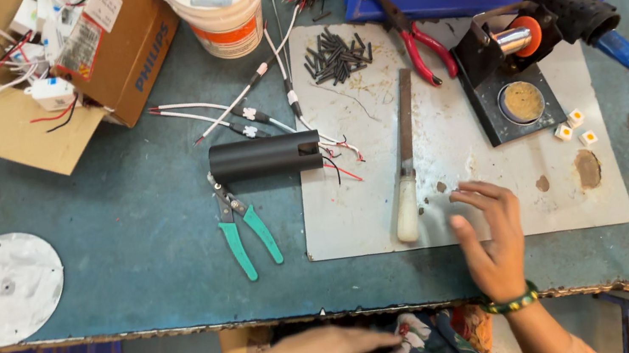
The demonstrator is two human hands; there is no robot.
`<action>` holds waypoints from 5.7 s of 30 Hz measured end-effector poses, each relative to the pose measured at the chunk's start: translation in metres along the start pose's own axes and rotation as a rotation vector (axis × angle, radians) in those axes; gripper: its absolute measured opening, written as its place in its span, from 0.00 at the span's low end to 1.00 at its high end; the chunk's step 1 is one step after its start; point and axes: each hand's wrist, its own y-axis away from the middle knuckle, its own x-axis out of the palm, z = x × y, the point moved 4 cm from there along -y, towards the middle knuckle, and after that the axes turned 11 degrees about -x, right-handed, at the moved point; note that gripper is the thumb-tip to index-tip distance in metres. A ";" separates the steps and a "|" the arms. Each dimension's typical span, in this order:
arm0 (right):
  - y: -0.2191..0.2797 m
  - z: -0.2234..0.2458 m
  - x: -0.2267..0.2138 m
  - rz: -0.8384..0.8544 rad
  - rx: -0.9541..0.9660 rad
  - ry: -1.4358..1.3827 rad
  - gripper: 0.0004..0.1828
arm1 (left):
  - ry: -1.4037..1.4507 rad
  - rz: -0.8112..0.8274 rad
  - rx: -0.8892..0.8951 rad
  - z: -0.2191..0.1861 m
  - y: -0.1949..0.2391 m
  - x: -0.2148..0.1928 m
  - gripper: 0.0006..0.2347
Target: The person strips wire ends, inserts them into a small white connector, and uses a soldering iron to solder the connections. They then place the assembled unit into a black cylindrical housing and set it aside with other completed units.
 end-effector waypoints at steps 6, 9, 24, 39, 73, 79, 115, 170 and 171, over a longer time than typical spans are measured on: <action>-0.025 0.037 0.030 0.242 -0.285 -0.066 0.14 | -0.056 -0.844 0.061 -0.034 0.012 -0.120 0.14; -0.023 0.039 0.027 0.338 -0.283 -0.041 0.14 | -0.406 -1.143 0.154 -0.037 -0.001 -0.174 0.19; -0.022 0.027 0.005 0.099 -0.190 0.046 0.09 | -0.700 -1.187 0.015 -0.002 0.012 -0.139 0.25; -0.027 0.052 0.026 0.130 -0.228 -0.137 0.07 | -0.187 -1.184 0.241 -0.015 0.064 -0.163 0.24; -0.219 -0.071 0.155 0.222 -0.682 0.475 0.19 | -0.972 -1.107 0.208 -0.012 -0.013 -0.102 0.04; -0.207 -0.091 0.141 0.213 -0.651 0.465 0.08 | -0.918 -1.240 0.385 0.002 -0.014 -0.095 0.07; -0.072 -0.057 0.068 -0.010 0.413 -1.032 0.09 | -0.616 -1.424 0.170 -0.049 -0.054 -0.121 0.03; -0.070 -0.045 0.063 0.084 0.230 -0.804 0.08 | -0.681 -1.397 0.110 -0.040 -0.059 -0.119 0.04; -0.070 -0.044 0.064 0.109 0.238 -0.791 0.09 | -0.681 -1.397 0.109 -0.040 -0.060 -0.119 0.05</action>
